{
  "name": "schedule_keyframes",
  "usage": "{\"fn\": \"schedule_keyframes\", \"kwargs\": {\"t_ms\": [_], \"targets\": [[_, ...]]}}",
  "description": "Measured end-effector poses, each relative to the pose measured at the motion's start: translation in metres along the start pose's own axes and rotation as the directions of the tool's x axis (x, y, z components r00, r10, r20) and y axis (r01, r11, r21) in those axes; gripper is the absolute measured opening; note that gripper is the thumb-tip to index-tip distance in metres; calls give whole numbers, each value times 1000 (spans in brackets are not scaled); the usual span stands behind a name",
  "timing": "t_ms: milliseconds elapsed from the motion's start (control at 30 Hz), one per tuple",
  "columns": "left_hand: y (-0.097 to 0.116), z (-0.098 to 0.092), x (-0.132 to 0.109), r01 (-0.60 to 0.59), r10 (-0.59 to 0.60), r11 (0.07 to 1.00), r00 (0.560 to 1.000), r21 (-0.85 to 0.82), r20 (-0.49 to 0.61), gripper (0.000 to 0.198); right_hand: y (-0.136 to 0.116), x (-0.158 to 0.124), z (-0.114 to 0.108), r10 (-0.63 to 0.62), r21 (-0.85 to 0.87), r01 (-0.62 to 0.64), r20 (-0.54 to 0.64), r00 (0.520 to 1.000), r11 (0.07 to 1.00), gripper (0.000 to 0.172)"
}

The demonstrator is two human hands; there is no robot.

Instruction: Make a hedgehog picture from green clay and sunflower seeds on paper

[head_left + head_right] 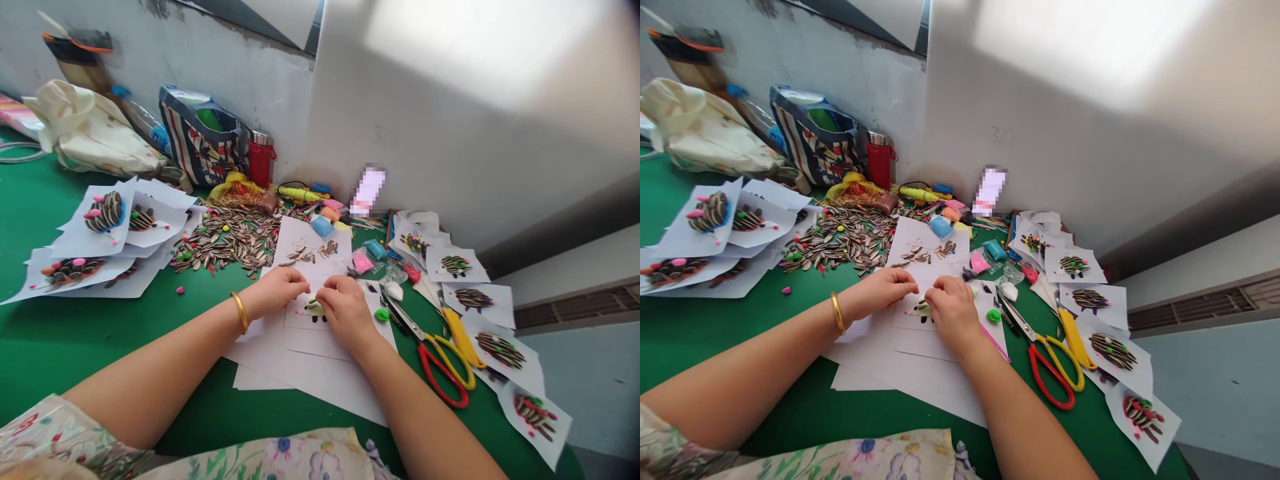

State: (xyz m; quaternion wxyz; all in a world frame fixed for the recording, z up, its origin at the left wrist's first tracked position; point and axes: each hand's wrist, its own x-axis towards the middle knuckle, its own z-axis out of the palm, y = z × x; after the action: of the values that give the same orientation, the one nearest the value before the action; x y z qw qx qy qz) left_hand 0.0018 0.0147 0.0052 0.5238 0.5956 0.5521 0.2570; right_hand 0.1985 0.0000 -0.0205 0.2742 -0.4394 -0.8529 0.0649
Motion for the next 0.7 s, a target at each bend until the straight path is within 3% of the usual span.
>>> {"fn": "schedule_keyframes", "kwargs": {"t_ms": [100,233,700], "targets": [[3,-6,-2,-86,76,967,996,241,54,24,0,1,1,-11,-26,11,-1,1000,1000,14],[3,-11,-7,-155,119,893,987,424,110,31,0,2,1,-16,-42,16,19,1000,999,13],[3,-2,-17,-239,138,721,969,650,204,37,2,1,5,-65,-114,69,37,997,991,17]]}}
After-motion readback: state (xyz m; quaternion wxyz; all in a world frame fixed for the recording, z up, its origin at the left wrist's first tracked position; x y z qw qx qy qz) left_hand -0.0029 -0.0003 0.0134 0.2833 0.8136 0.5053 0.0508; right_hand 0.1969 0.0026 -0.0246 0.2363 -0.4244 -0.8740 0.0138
